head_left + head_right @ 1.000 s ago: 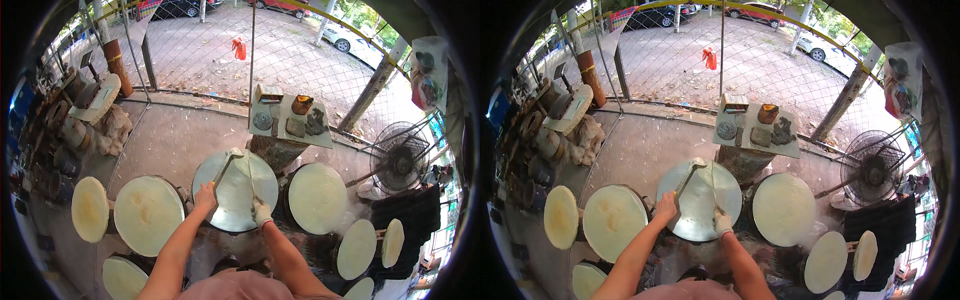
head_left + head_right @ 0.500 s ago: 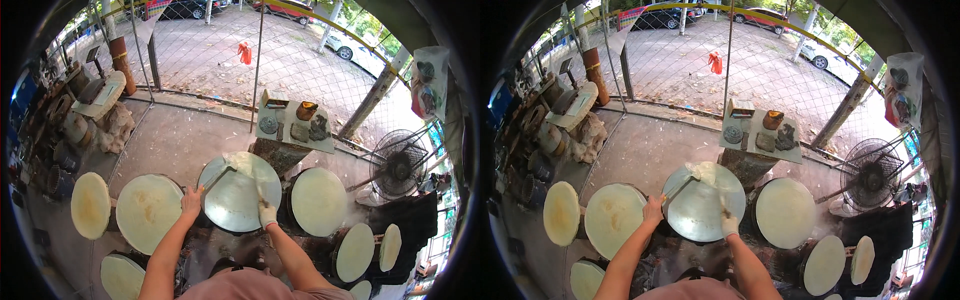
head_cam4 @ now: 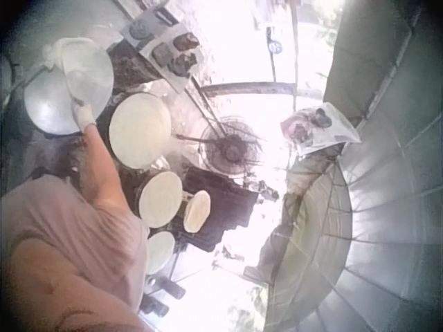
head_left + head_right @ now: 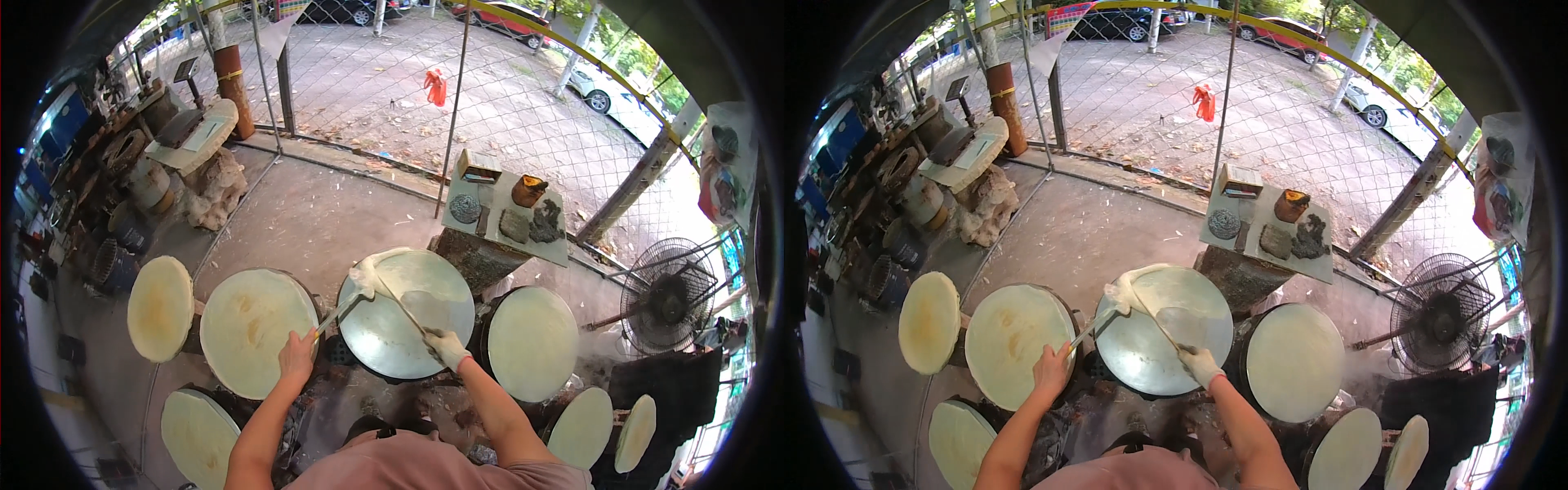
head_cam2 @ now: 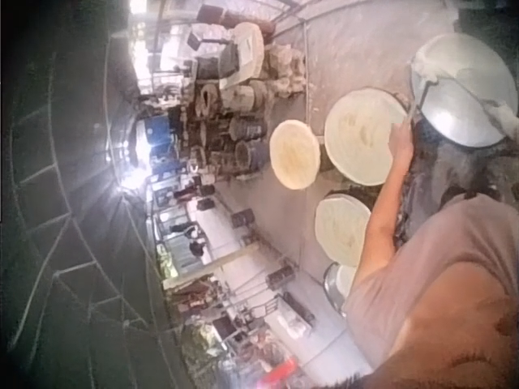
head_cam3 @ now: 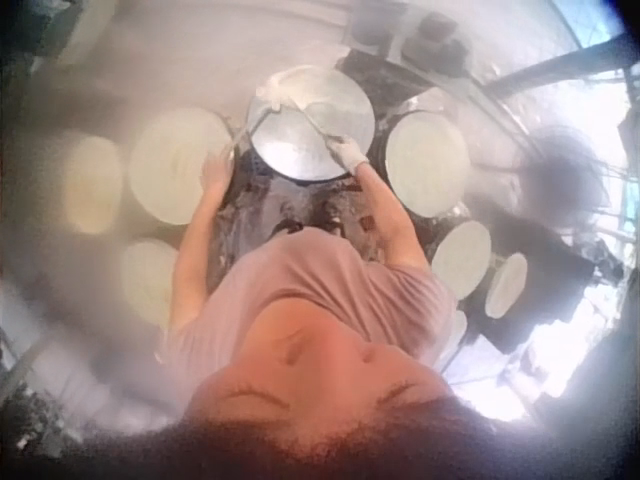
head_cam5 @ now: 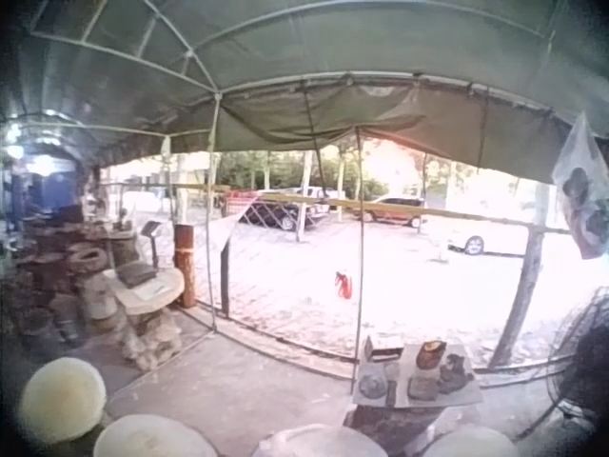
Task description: The person pours batter from a large bowl onto several heated plates using a ladle and spreads it into thin, circular layers with a wooden tool, then lifts and removes the cooked wraps by hand.
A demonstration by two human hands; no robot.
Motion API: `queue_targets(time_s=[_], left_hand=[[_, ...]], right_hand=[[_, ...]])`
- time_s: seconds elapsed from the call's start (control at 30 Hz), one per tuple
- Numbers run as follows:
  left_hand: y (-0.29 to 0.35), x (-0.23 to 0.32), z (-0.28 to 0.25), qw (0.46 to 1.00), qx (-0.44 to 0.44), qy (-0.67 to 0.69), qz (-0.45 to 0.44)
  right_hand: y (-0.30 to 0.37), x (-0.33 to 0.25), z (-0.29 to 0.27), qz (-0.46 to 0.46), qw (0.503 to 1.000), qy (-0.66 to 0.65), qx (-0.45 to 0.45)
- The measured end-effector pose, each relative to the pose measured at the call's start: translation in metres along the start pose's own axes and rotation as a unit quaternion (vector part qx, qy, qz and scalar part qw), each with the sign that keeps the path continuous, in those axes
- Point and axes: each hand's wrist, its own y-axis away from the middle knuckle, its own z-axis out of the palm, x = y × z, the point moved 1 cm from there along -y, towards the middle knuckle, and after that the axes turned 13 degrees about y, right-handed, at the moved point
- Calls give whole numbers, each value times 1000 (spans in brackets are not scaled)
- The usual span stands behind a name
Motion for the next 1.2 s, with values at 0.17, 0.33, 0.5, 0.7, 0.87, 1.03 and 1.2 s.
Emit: queue_targets(time_s=[0.17, 0.33, 0.5, 0.7, 0.87, 1.03, 1.2], left_hand=[[42, 1, -2, 993, 8, 106, -52], [52, 20, 23, 950, 141, 278, 11], [70, 50, 32, 849, 122, 488, -161], [91, 98, 40, 739, 104, 599, -291], [110, 121, 48, 733, 121, 582, -329], [130, 125, 69, 754, 155, 527, -359], [138, 128, 99, 895, 168, 291, -295]], right_hand=[[-64, 71, -39, -137, 963, 50, 224], [-43, 15, -23, -87, 987, 135, 23], [-45, -7, -65, -131, 987, 47, 77], [-63, 7, -51, -57, 977, 115, -170], [-92, -14, -78, -115, 988, 73, -77], [-81, 6, -81, -18, 943, 149, -298], [-93, 3, -123, -27, 974, 117, -190]])
